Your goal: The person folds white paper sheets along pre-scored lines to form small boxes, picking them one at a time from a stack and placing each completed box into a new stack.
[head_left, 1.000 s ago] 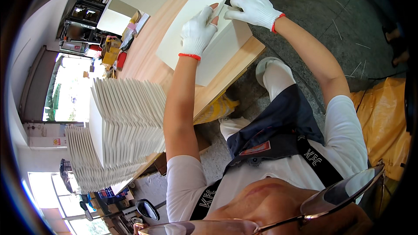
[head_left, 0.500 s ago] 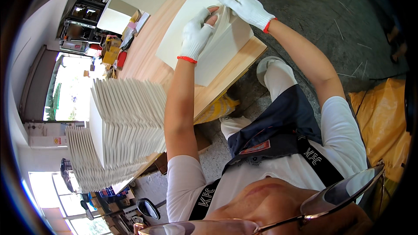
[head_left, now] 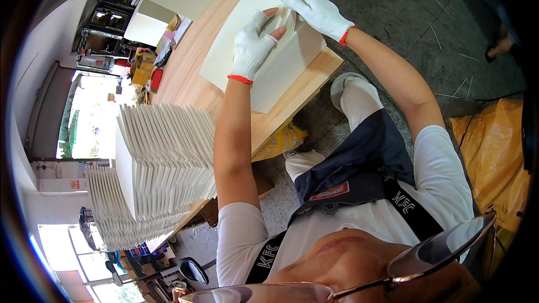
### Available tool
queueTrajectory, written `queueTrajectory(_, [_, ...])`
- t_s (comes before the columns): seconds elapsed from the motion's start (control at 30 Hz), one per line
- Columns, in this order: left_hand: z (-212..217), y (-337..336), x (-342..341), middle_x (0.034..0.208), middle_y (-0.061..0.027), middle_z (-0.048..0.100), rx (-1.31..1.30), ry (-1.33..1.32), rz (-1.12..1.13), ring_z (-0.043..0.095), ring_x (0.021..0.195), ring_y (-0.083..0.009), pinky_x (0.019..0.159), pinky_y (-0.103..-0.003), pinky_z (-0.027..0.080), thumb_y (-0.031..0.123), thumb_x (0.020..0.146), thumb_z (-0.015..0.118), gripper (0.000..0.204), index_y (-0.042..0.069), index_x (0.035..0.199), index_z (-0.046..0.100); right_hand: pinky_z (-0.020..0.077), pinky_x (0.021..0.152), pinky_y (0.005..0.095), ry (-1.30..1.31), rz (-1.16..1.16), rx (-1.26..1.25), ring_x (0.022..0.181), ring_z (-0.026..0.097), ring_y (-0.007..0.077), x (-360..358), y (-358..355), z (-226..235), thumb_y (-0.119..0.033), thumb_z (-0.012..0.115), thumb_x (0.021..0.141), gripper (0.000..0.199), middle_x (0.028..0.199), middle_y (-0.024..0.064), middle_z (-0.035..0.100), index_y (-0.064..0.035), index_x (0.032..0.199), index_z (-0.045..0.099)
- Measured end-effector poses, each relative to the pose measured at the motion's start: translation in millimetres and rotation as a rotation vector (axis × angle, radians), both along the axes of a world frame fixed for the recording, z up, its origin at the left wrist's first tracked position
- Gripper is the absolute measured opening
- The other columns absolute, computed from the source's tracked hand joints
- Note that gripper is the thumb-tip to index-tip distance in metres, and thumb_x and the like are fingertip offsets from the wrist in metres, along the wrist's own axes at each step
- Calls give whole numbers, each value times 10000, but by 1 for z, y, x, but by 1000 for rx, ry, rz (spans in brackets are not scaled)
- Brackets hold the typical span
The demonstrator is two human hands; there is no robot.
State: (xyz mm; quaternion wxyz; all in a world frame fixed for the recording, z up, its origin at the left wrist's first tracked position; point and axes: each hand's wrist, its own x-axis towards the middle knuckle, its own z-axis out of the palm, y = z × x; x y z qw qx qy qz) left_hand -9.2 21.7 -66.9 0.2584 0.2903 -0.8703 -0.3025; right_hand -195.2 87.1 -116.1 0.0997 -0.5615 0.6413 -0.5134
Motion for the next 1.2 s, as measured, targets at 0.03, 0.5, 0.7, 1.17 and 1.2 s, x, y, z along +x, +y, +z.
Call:
queueTrajectory(0.03, [-3,2,-1,1114,-138,690,-8,61,3,656,1016,-245,884,-333,497,254,825,712,428,171,1236,628,466,833,413,-3,20,17,986,624,334,0,2,2,-567,394,976,532,1061,148,657,-113,1169,593])
queueTrajectory(0.5, [7,14,-3,1022,-138,704,-178,-203,64,671,954,-284,831,-368,518,321,812,734,384,205,1167,643,463,773,433,0,23,33,889,627,352,-2,-4,-2,-553,392,977,484,949,147,653,-132,1127,576])
queueTrajectory(0.7, [5,8,-4,1111,-131,689,-53,-158,23,654,1034,-289,881,-371,512,311,809,734,436,233,1225,626,444,717,398,-43,31,40,777,594,322,-2,2,4,-628,379,953,554,818,123,610,-116,978,588])
queueTrajectory(1.17, [8,12,-2,1081,-132,693,-87,-196,22,652,1034,-296,882,-370,509,294,809,730,487,268,1277,597,440,703,367,-35,40,-30,730,567,266,0,3,3,-663,364,940,580,788,89,586,-134,966,601])
queueTrajectory(1.2, [7,10,-1,1063,-133,695,-91,-194,17,658,1008,-295,868,-370,512,287,822,716,471,272,1278,597,442,709,362,-22,51,-50,734,567,263,1,5,5,-661,366,941,577,794,87,588,-137,974,606])
